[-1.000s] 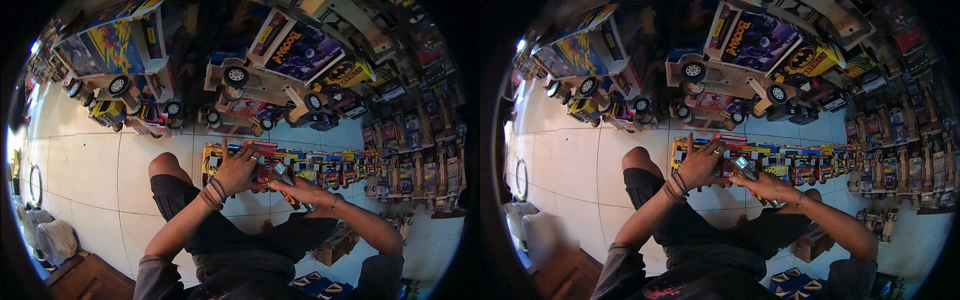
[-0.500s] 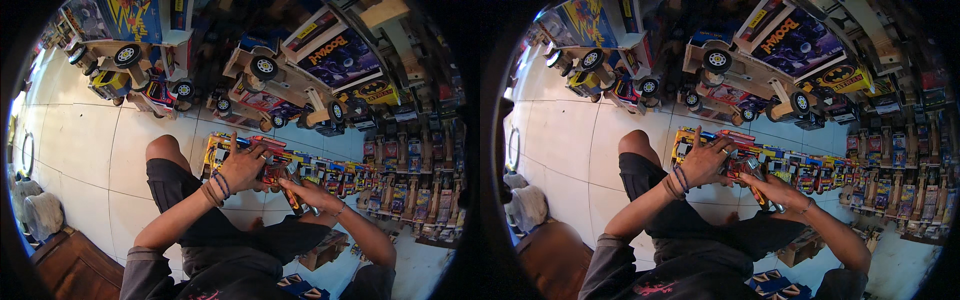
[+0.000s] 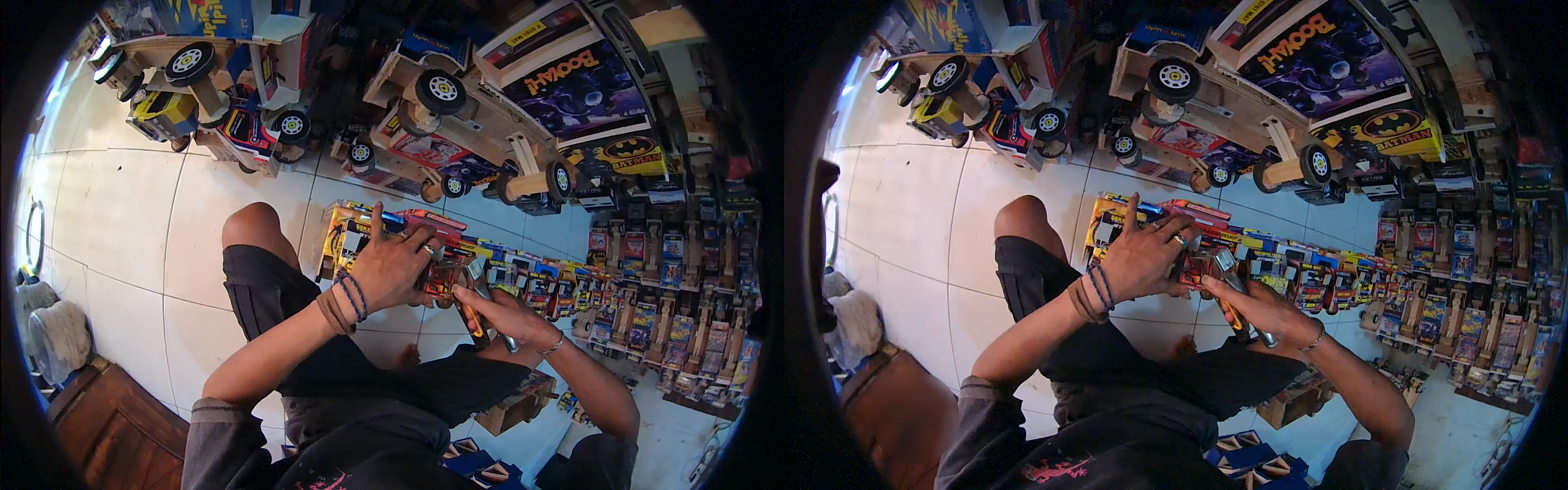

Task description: The person sits on the floor in a toy store and assembles small wooden toy cars. They use a hammer to drive nails into the wooden frames and a utility knife to cut parts or packaging. The person handles multiple toy car kits, placing them in a line as they work.

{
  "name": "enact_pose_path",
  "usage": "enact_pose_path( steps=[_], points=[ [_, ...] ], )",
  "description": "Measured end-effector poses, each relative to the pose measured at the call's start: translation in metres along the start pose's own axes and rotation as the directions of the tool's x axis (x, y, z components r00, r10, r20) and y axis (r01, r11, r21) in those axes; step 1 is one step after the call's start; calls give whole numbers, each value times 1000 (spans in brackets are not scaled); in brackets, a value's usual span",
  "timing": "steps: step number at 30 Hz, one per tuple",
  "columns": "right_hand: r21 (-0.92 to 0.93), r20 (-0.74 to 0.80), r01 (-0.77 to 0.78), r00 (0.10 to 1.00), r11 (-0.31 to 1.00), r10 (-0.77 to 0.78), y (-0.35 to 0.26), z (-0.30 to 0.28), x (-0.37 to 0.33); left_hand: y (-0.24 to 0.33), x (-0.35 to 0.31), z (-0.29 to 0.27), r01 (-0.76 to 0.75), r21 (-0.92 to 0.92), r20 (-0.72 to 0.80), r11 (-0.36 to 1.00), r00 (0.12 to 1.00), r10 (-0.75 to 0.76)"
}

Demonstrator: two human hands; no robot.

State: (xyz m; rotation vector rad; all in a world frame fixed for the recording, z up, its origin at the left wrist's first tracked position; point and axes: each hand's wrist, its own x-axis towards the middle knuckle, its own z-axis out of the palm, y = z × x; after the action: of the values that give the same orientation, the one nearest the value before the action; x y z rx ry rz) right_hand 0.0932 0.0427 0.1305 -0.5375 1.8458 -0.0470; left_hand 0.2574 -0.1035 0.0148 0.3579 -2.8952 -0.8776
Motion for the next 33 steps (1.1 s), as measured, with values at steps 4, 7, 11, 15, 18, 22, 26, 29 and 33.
enact_pose_path(
  steps=[4,7,11,15,18,22,26,29,33],
  points=[
    [3,1,5,1000,1000,-5,-1,2,3,1,-2,-2,-8,-3,-7,1000,1000,8],
    [-28,-7,-17,1000,999,17,-5,3,2,1,-3,-4,1,-9,-6,1000,1000,-1],
    [-84,2,-32,999,996,32,-9,3,-3,2,-2,-3,8,-24,22,1000,1000,-7],
    [-107,-89,-44,995,993,35,-9,11,1,0,-3,-2,-1,-39,10,999,1000,2],
    [-106,-115,-80,991,991,67,-7,16,6,0,-2,-1,-42,-49,-112,998,993,37],
    [-140,-224,2,974,990,-33,-2,22,11,-1,-3,-2,-39,-26,-51,999,998,38],
    [-222,-314,37,943,974,-107,7,30,19,0,-1,-1,-22,-4,-88,1000,996,21],
    [-229,-387,61,910,972,-148,13,34,23,0,0,0,-28,-24,-84,999,996,26],
    [-211,-395,76,905,974,-156,17,38,24,-1,-1,1,-41,-44,-102,998,994,37]
  ],
)
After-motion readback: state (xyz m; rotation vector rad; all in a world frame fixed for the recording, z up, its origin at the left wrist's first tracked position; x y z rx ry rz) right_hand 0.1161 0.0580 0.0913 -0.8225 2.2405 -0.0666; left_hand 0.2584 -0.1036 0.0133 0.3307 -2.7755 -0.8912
